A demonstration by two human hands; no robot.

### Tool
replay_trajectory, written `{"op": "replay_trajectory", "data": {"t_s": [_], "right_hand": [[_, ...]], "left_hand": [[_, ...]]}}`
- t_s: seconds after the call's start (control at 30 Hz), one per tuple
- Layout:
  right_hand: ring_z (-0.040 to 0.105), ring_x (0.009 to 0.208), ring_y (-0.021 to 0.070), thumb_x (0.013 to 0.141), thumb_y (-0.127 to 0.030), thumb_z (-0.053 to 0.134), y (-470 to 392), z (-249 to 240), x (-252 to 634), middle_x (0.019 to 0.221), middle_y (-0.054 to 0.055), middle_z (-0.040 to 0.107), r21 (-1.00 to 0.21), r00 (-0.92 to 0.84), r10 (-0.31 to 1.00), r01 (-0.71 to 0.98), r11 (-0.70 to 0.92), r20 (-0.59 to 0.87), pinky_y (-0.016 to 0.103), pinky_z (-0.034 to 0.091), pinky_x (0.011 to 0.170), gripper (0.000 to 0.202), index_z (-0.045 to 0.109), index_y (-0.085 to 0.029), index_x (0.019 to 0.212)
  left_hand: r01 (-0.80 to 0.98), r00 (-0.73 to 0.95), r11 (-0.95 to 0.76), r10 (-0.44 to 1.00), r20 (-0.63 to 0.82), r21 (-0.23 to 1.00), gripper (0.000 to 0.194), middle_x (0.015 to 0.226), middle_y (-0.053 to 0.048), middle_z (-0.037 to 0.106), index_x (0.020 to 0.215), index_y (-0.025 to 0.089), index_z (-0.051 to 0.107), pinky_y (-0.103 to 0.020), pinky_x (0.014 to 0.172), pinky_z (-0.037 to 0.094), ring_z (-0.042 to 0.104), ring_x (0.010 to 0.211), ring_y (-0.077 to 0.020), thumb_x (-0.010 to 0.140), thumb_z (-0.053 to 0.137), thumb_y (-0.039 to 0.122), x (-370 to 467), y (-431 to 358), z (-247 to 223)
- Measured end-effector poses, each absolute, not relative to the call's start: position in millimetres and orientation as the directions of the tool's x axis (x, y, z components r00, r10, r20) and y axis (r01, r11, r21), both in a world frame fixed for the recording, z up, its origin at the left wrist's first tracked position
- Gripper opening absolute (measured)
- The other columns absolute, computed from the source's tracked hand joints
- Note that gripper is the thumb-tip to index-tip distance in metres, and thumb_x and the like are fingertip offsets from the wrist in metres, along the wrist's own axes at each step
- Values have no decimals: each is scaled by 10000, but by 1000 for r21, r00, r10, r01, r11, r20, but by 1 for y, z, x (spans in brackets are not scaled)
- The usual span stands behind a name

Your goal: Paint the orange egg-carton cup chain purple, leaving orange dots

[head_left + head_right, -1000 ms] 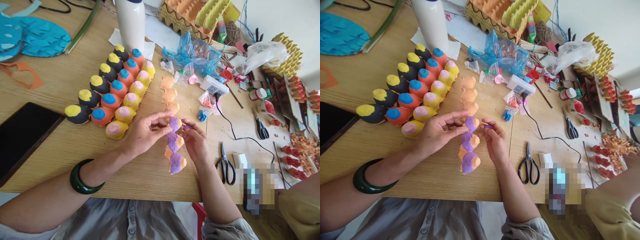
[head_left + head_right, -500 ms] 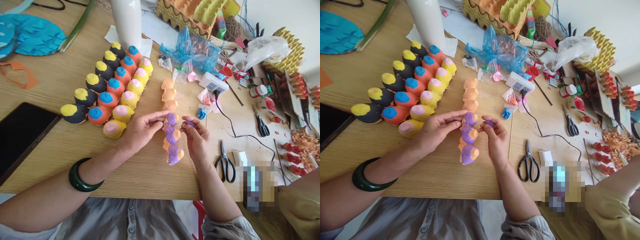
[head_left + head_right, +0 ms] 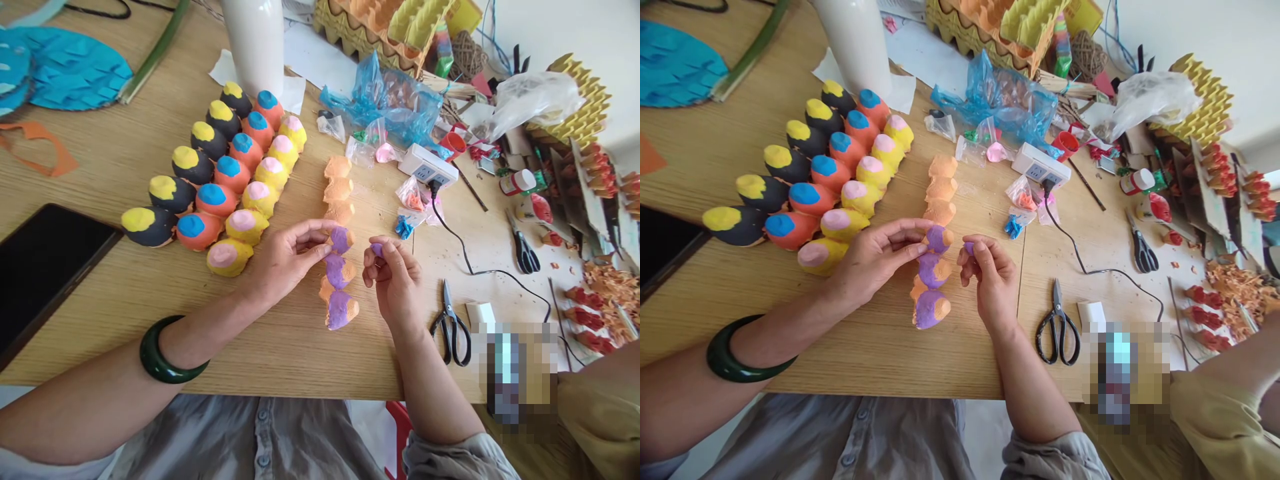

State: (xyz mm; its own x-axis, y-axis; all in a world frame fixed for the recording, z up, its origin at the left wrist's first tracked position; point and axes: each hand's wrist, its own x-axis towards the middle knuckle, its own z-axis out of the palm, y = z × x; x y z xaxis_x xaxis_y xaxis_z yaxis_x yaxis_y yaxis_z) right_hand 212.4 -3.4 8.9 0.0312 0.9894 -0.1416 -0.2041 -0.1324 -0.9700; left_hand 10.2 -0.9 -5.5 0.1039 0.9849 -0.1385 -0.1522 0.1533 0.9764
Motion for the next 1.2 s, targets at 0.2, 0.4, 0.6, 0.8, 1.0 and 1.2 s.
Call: {"op": "replay_trajectory", "data": {"t_s": [0.2,0.4,0.6,0.8,1.0,1.2], "right_hand": [[464,525,84,875,-507,926,-6,13,211,758,-34,678,-969,-77,985,-186,-164,-152,225,361,433,354,767,-244,1052],[491,522,87,975,-515,884,-12,9,213,695,-49,651,-998,-136,990,-49,-36,-30,238,400,488,308,760,-240,1038],[631,611,112,1034,-472,834,-14,-2,216,838,-7,750,-988,-208,972,79,131,112,262,498,569,226,805,-256,1095],[622,653,135,1021,-514,837,-16,2,211,879,16,776,-984,-202,977,145,103,72,286,511,589,260,826,-263,1087],[555,562,117,972,-572,877,-15,6,210,756,-21,719,-995,-148,989,97,-10,-24,285,498,558,350,805,-244,1070],[530,514,95,1000,-557,854,-15,5,209,731,-30,720,-997,-144,989,68,-28,-37,275,507,551,328,786,-240,1053]], "left_hand": [[-161,170,163,976,-135,973,123,1149,-44,906,1000,230,888,-382,1067,641,835,1141,-257,949,828,325,13,-2,-2],[-155,287,213,944,-162,965,249,1130,-59,908,1096,229,907,-378,1031,642,838,1120,-267,953,871,429,12,-6,-1],[-174,337,210,931,-143,962,285,1217,-80,903,1120,199,900,-373,1071,642,831,1181,-275,972,852,437,12,-7,2],[-134,277,196,948,-154,971,259,1036,-60,908,1013,203,901,-344,927,664,840,974,-246,932,878,448,13,-6,1],[-87,249,202,953,-175,976,318,975,-51,902,942,218,899,-355,902,666,832,958,-264,932,855,533,14,-5,6],[-75,254,156,958,-132,985,250,1056,-63,902,1023,207,899,-361,939,646,831,992,-257,911,865,428,15,-7,0]]}}
